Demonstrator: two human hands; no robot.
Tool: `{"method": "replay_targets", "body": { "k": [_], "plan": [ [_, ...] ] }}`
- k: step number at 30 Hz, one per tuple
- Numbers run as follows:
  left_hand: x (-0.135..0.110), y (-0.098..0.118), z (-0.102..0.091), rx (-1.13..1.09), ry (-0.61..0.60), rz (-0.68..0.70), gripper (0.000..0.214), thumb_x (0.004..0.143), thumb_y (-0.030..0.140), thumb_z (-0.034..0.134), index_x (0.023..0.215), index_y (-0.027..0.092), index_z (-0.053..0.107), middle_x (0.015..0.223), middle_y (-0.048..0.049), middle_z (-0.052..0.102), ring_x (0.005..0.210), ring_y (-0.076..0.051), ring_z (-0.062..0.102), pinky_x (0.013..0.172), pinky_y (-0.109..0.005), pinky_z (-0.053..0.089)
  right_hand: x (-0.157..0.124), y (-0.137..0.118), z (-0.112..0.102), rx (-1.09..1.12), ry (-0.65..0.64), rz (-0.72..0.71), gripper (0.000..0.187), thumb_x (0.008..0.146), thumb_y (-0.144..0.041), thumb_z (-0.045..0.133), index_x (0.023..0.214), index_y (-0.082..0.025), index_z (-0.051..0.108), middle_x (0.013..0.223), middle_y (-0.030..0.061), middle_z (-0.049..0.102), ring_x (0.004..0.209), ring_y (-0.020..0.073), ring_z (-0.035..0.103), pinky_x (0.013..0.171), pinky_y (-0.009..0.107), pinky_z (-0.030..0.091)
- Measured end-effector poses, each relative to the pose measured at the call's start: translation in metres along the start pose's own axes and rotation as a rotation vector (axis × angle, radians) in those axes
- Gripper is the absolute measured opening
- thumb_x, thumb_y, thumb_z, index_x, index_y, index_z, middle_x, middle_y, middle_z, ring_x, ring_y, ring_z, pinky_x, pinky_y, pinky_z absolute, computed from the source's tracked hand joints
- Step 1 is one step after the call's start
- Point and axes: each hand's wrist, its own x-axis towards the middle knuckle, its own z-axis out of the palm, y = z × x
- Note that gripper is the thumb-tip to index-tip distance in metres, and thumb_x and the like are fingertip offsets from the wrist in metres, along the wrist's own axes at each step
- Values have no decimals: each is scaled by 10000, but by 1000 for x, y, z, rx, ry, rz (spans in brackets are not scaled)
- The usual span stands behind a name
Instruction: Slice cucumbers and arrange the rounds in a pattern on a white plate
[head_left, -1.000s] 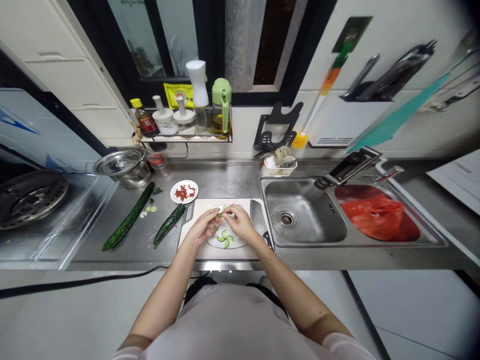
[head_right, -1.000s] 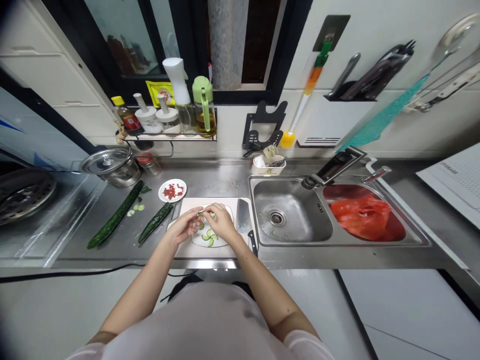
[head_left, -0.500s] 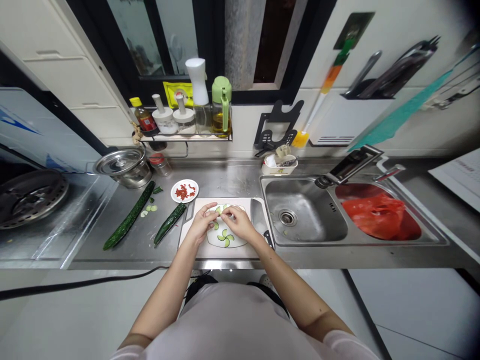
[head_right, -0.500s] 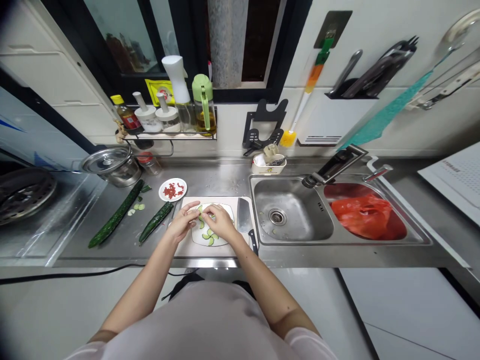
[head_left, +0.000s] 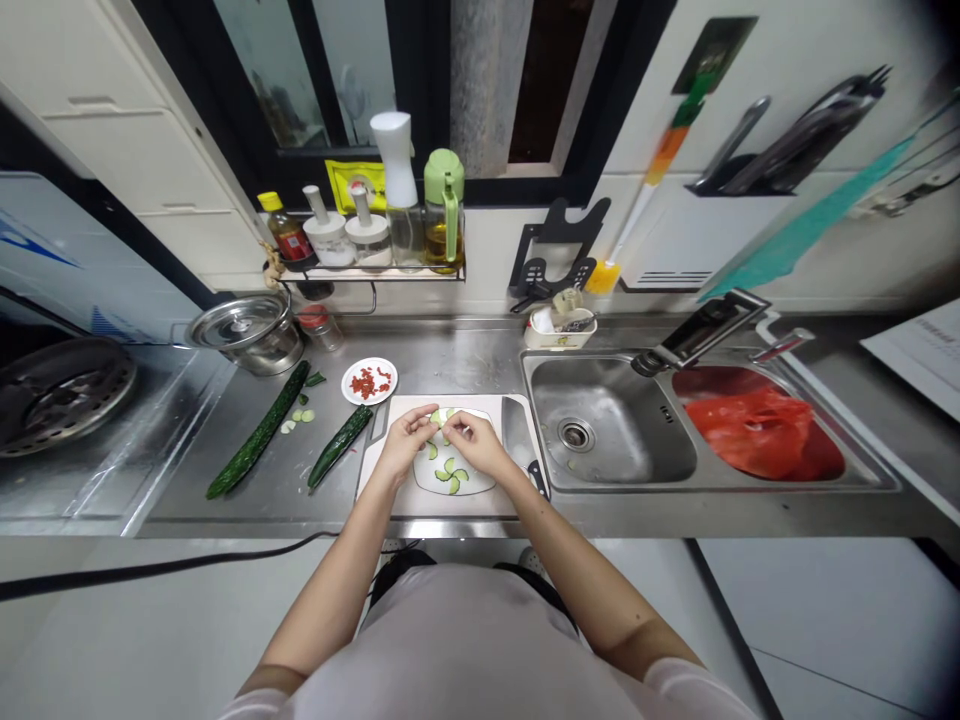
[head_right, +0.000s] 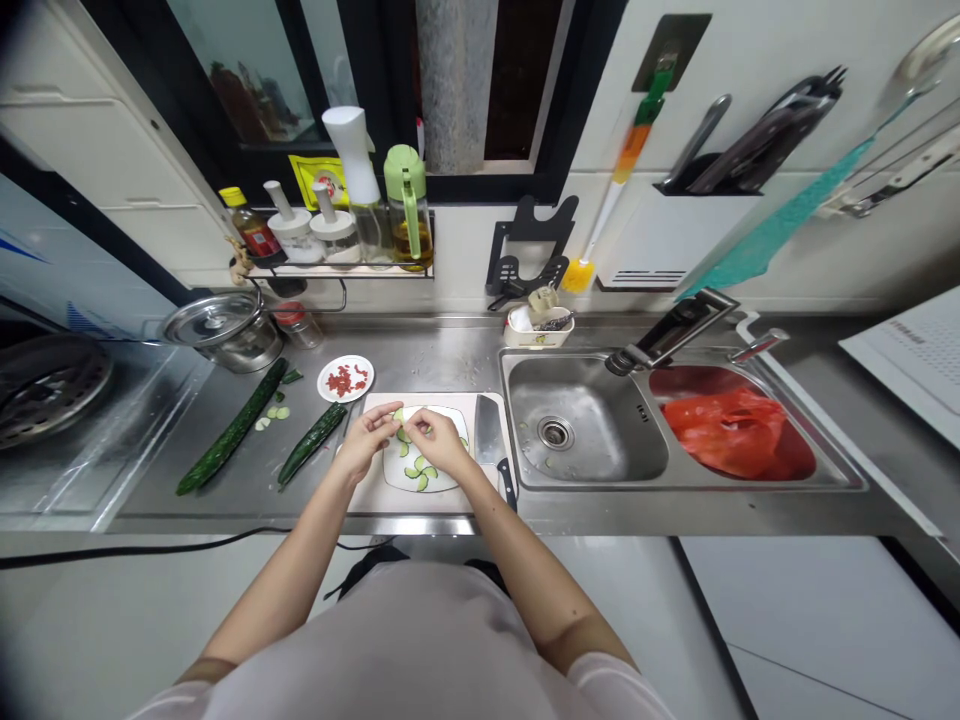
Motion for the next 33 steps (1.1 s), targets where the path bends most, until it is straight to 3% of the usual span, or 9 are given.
{"method": "replay_targets", "body": {
  "k": [9, 18, 24, 28, 33],
  "plan": [
    [4, -7, -2, 63, 1, 80, 477, 619, 336, 763, 1044, 162, 635, 667, 51, 510, 538, -42, 415, 504, -171, 310, 3, 4, 0, 82, -17, 55, 160, 789, -331, 579, 721, -187, 592, 706, -18, 617, 670, 114, 544, 678, 243, 428],
    [10, -24, -11, 158, 60, 173, 370, 636, 289, 736, 959, 161, 610, 700, 36, 546, 608, -64, 501, 582, -186, 390, 9, 24, 3, 165, -54, 137, 153, 743, -340, 608, 753, -189, 587, 703, -16, 602, 633, 115, 535, 634, 248, 431],
    [16, -37, -21, 229, 157, 155, 287, 599, 287, 740, 814, 157, 601, 664, 32, 565, 573, -69, 491, 562, -188, 386, 17, 43, 6, 35, -82, 118, 143, 766, -324, 577, 775, -186, 616, 795, 3, 649, 731, 128, 565, 716, 257, 438],
    [17, -50, -27, 295, 188, 139, 265, 619, 277, 706, 836, 161, 606, 633, 39, 556, 549, -75, 487, 552, -192, 390, 20, 53, 10, -92, -123, 141, 131, 781, -302, 572, 792, -188, 635, 797, 1, 652, 727, 125, 557, 689, 239, 415],
    [15, -66, -34, 574, 209, 138, 203, 702, 277, 637, 879, 179, 661, 615, 42, 547, 552, -88, 482, 578, -205, 392, 23, 57, 17, -311, -197, 181, 106, 788, -274, 589, 782, -187, 650, 702, -20, 601, 660, 109, 505, 603, 209, 348]
  ]
}}
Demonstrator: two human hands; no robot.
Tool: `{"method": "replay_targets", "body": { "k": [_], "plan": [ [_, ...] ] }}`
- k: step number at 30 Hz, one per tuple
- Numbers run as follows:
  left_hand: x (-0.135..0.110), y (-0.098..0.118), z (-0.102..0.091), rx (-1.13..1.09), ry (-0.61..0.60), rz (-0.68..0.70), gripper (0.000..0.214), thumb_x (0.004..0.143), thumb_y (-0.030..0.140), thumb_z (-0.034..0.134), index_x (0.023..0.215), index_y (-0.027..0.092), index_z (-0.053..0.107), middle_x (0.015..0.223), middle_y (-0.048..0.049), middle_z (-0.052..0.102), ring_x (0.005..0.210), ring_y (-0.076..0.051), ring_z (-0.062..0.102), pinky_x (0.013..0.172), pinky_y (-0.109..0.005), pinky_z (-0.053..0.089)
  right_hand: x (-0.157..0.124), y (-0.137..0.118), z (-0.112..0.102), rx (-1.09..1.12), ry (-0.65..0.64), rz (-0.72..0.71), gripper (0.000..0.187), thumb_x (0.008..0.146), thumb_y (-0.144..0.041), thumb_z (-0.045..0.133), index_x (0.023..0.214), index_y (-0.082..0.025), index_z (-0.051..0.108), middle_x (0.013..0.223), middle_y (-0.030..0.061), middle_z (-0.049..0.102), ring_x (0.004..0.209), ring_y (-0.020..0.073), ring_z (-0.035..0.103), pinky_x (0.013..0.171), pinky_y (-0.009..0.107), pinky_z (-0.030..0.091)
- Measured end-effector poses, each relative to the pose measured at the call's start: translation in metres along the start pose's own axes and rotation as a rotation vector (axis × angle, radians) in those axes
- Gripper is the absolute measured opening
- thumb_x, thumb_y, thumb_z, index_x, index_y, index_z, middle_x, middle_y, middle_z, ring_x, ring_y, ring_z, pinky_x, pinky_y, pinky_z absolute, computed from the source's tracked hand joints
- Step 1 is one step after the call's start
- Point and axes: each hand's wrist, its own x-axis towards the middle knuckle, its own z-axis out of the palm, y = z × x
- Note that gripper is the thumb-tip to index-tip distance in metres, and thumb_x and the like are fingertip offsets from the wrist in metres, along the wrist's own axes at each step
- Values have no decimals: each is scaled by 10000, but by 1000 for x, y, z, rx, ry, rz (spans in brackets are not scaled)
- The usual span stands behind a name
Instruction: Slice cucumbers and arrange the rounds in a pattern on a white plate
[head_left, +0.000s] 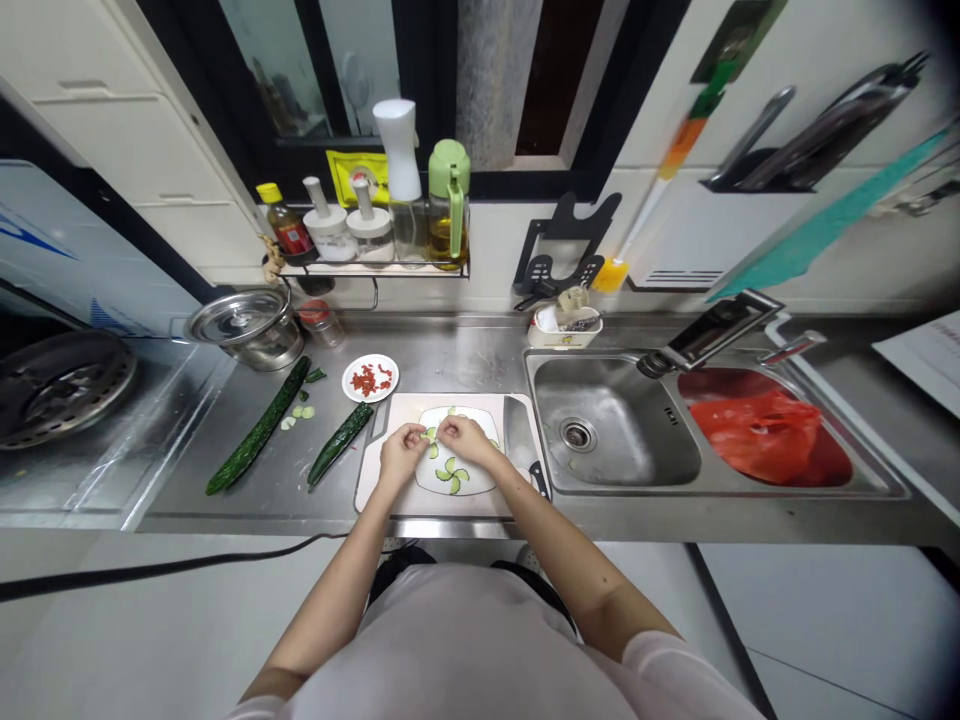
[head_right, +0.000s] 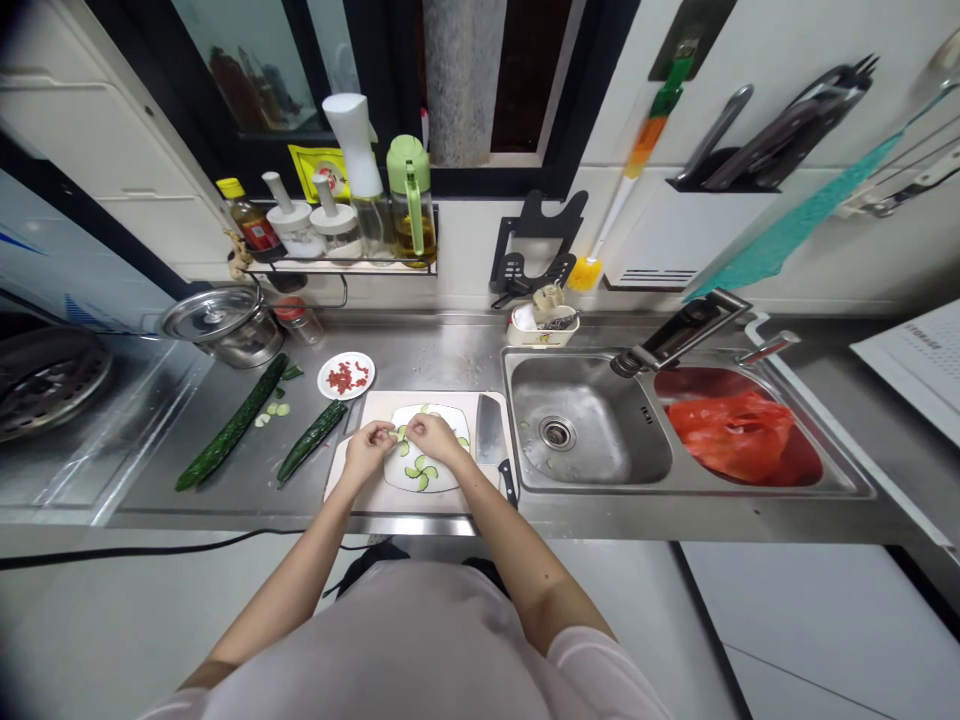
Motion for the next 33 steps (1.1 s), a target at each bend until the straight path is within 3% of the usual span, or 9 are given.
{"method": "replay_targets", "body": {
  "k": [7, 16, 24, 33],
  "plan": [
    [-4, -2, -1, 346, -19, 8, 167, 763, 240, 591, 902, 200, 674, 686, 13, 616, 660, -130, 556, 633, -227, 378, 3, -6, 5, -196, -90, 48, 105, 834, -272, 583, 840, -187, 644, 767, -8, 621, 672, 101, 510, 558, 204, 286],
    [0, -10, 0, 578, -47, 110, 194, 784, 218, 571, 950, 206, 670, 799, -38, 650, 797, -196, 578, 736, -292, 403, 6, -14, 10, -423, -143, 40, 118, 867, -259, 542, 882, -199, 642, 872, 34, 649, 807, 148, 555, 598, 229, 295],
    [1, -13, 3, 676, -21, 134, 197, 803, 239, 573, 967, 209, 678, 930, -81, 623, 962, -246, 551, 856, -347, 421, 9, -12, 15, -491, -150, 39, 162, 891, -268, 500, 921, -196, 643, 982, 69, 652, 908, 180, 558, 650, 238, 331],
    [0, -9, 4, 666, -9, 88, 182, 804, 296, 602, 952, 231, 685, 975, -72, 606, 998, -254, 531, 855, -350, 424, 11, -7, 18, -507, -137, 49, 167, 891, -268, 507, 966, -197, 638, 1054, 88, 626, 969, 205, 544, 693, 253, 360]
  ]
}}
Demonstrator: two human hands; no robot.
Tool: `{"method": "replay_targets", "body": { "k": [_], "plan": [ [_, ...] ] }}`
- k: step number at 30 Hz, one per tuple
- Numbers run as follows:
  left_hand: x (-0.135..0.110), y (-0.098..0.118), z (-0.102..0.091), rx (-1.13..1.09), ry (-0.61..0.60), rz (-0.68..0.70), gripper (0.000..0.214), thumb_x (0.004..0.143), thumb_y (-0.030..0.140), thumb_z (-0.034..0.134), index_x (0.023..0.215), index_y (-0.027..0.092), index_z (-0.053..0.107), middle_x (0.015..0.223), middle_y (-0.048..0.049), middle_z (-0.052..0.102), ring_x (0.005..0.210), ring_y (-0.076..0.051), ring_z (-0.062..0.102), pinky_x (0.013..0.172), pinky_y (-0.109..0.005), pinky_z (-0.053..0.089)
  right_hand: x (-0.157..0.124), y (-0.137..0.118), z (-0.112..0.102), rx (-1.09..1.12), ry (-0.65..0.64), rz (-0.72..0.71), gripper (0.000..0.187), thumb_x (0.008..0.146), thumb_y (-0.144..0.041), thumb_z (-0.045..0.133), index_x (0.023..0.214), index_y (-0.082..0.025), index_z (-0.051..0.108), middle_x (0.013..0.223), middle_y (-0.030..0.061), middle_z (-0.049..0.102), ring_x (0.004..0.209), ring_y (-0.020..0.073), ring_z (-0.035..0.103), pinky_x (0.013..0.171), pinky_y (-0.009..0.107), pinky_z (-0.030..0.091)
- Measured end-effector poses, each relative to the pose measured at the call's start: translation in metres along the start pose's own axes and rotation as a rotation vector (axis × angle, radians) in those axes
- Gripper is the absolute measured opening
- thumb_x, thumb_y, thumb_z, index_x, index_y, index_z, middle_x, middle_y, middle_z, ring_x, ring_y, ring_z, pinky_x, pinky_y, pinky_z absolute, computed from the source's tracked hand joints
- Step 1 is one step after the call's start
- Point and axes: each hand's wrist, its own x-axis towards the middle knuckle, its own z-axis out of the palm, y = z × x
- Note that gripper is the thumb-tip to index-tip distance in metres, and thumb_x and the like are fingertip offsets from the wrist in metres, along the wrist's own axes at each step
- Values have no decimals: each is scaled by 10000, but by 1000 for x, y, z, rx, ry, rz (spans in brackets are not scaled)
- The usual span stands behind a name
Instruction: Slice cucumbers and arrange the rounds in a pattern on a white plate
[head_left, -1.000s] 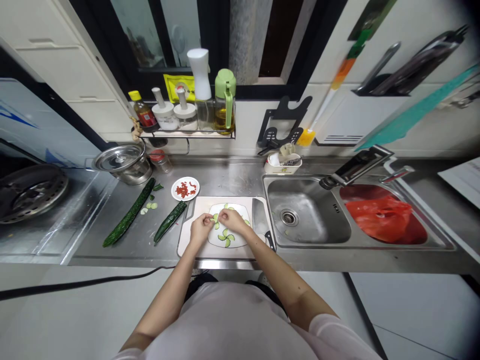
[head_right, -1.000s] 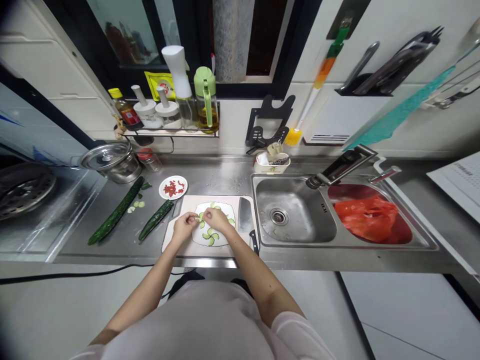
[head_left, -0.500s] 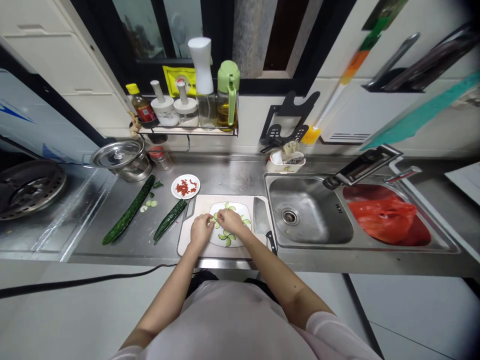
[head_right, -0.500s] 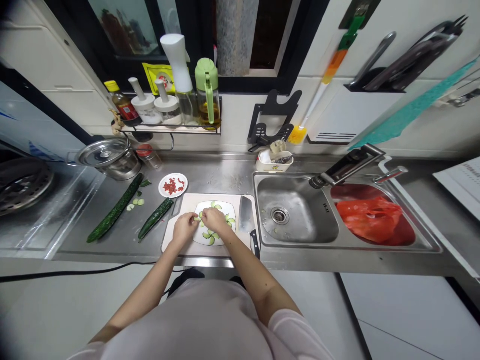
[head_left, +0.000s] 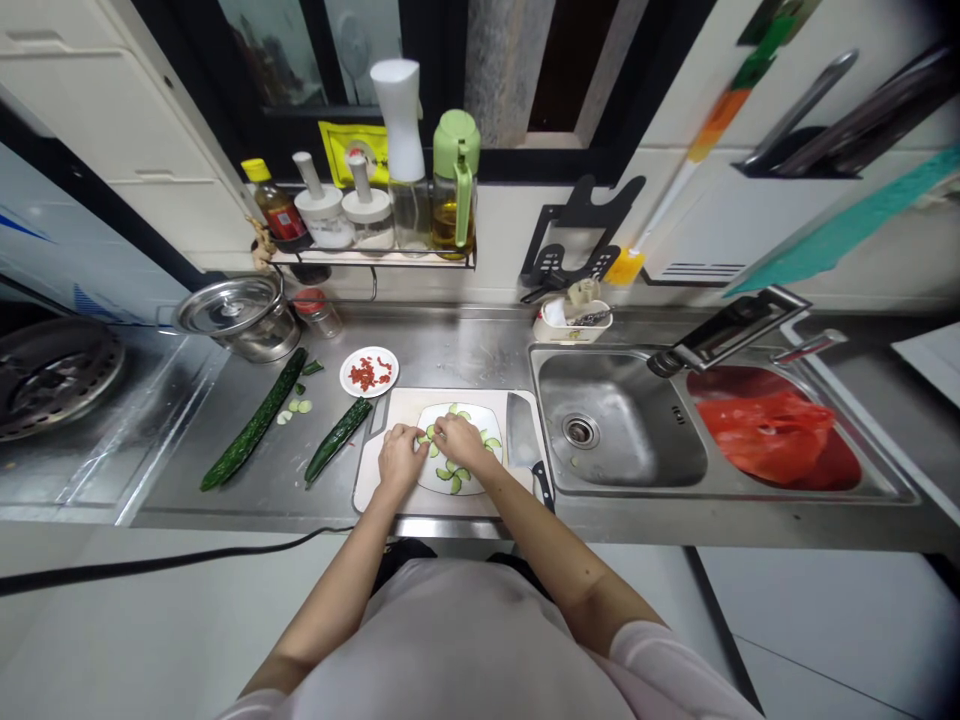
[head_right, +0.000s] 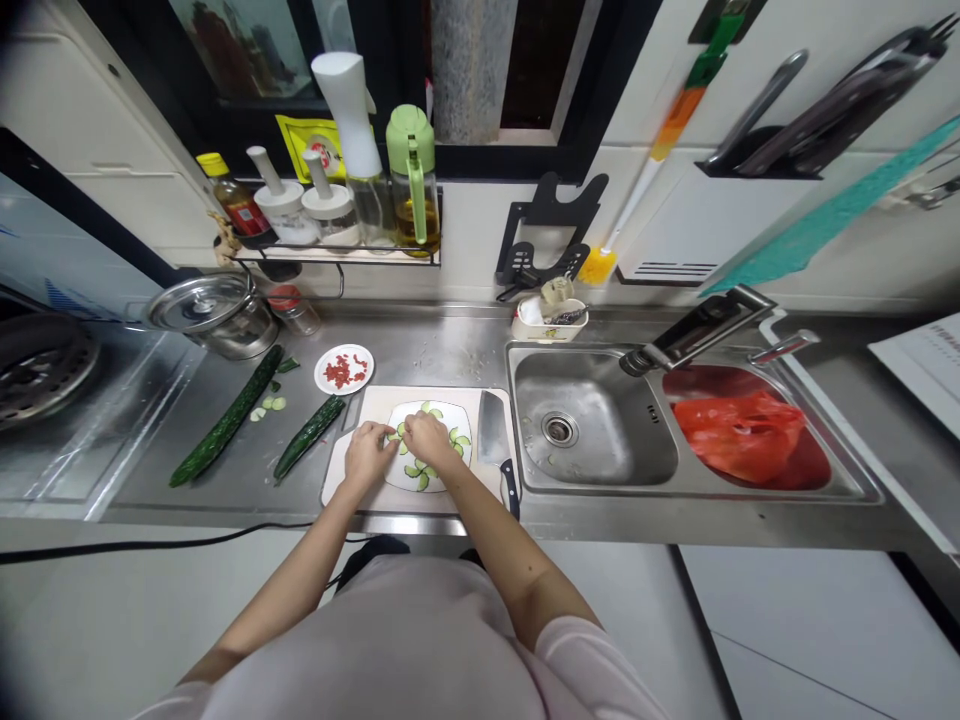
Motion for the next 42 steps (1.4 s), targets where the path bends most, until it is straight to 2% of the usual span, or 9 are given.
{"method": "replay_targets", "body": {
  "k": [26, 33, 42],
  "plan": [
    [6, -3, 4, -76, 17, -40, 185, 771, 311, 641, 937, 234, 666, 974, -62, 581, 946, -234, 548, 837, -340, 427, -6, -1, 2, 20, 11, -18, 178, 925, -259, 473, 967, -187, 631, 1027, 80, 608, 955, 190, 532, 700, 254, 358],
    [12, -6, 8, -172, 63, -45, 194, 748, 309, 666, 919, 217, 670, 966, -63, 581, 953, -226, 546, 891, -354, 417, -12, 2, -6, 42, 75, -2, 200, 935, -268, 453, 998, -199, 630, 1033, 75, 614, 982, 196, 518, 706, 255, 355],
    [12, 3, 1, -79, 46, -51, 213, 756, 379, 672, 907, 228, 668, 987, -75, 557, 994, -258, 522, 876, -367, 413, -13, -1, -3, 16, 39, 27, 198, 935, -257, 442, 999, -200, 620, 1033, 73, 615, 956, 192, 527, 681, 256, 347]
  ]
}}
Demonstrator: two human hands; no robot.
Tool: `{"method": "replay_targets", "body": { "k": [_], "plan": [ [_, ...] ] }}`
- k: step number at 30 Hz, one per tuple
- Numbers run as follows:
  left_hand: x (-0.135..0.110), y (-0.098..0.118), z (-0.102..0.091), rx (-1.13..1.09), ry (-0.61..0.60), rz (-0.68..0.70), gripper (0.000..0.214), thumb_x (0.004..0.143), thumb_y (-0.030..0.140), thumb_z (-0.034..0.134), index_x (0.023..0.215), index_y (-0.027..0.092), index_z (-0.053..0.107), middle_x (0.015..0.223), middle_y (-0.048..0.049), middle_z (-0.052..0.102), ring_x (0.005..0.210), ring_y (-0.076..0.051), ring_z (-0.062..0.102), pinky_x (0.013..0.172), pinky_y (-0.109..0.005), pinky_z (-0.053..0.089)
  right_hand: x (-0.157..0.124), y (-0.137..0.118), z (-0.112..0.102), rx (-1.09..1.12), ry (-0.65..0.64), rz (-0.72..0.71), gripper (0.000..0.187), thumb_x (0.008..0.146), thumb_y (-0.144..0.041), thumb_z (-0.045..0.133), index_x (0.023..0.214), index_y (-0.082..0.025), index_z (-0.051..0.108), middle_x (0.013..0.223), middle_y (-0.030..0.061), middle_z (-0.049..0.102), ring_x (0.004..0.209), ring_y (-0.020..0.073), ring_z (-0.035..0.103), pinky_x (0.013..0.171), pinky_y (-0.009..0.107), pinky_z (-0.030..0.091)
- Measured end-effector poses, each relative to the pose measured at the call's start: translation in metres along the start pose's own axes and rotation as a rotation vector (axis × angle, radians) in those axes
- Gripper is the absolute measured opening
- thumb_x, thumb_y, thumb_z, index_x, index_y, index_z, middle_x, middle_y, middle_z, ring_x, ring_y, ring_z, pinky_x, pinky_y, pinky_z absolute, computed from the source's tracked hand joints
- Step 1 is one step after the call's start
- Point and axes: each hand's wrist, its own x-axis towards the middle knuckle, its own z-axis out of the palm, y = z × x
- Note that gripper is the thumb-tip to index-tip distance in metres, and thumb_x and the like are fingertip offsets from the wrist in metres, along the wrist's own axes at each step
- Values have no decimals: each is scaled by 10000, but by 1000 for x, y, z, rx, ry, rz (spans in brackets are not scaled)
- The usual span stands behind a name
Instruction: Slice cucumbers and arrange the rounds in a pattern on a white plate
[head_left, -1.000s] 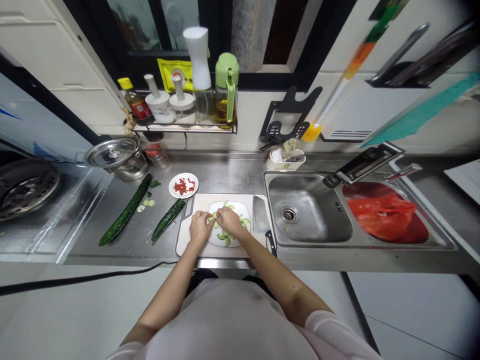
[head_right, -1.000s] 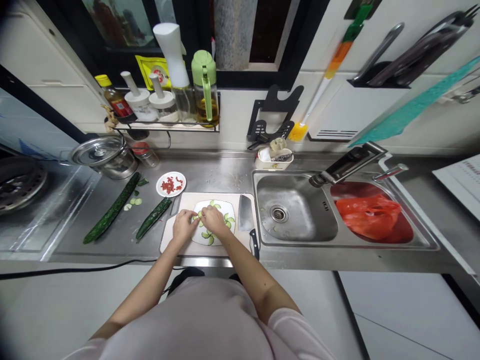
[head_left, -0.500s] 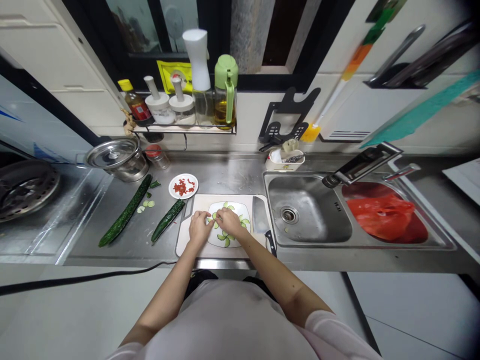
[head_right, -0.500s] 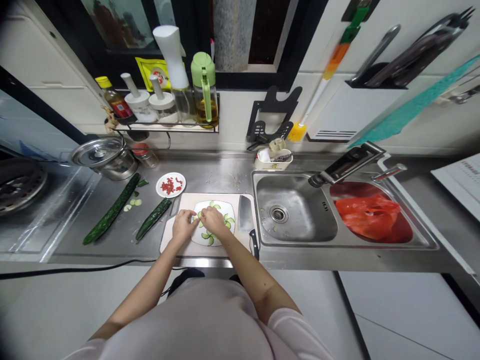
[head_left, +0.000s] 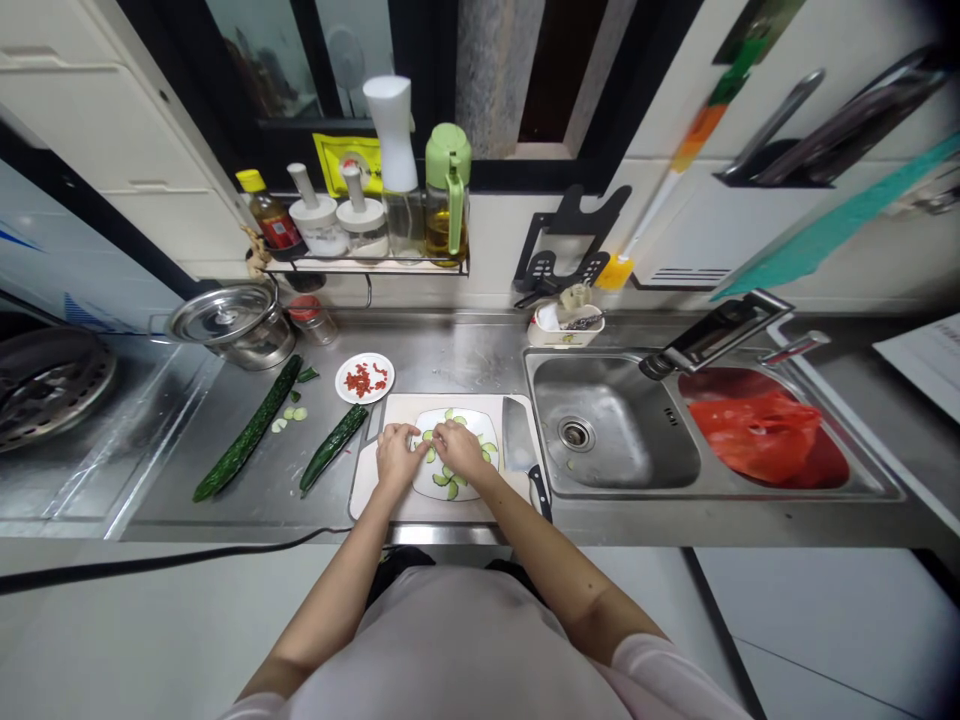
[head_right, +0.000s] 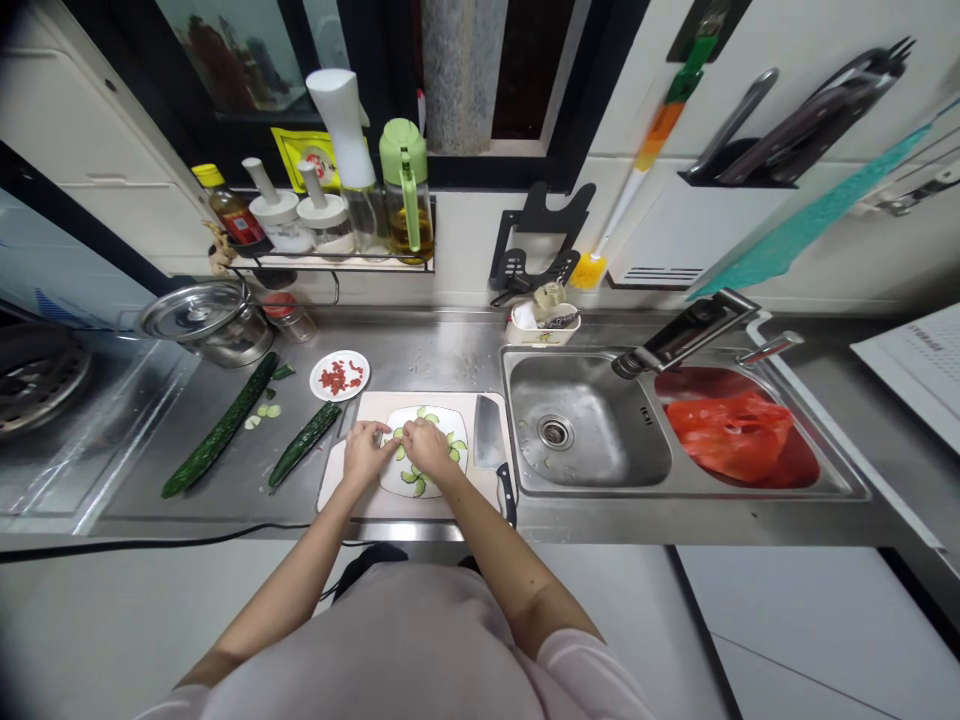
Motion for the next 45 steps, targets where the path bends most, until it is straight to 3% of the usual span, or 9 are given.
{"method": "replay_targets", "body": {
  "k": [9, 45],
  "plan": [
    [-2, -1, 0, 68, -27, -25, 184, 750, 306, 679, 926, 252, 669, 1028, -53, 556, 1007, -245, 514, 887, -350, 408, 4, -1, 7, -76, -17, -1, 248, 957, -249, 382, 993, -184, 619, 1047, 79, 608, 951, 187, 524, 685, 252, 359],
    [7, 1, 1, 104, -83, -55, 221, 753, 341, 688, 957, 260, 667, 1064, -62, 541, 1056, -253, 508, 910, -362, 407, 4, -4, 9, -67, -2, 14, 276, 975, -276, 375, 1009, -179, 631, 1040, 89, 609, 958, 199, 527, 679, 256, 400]
  ]
}}
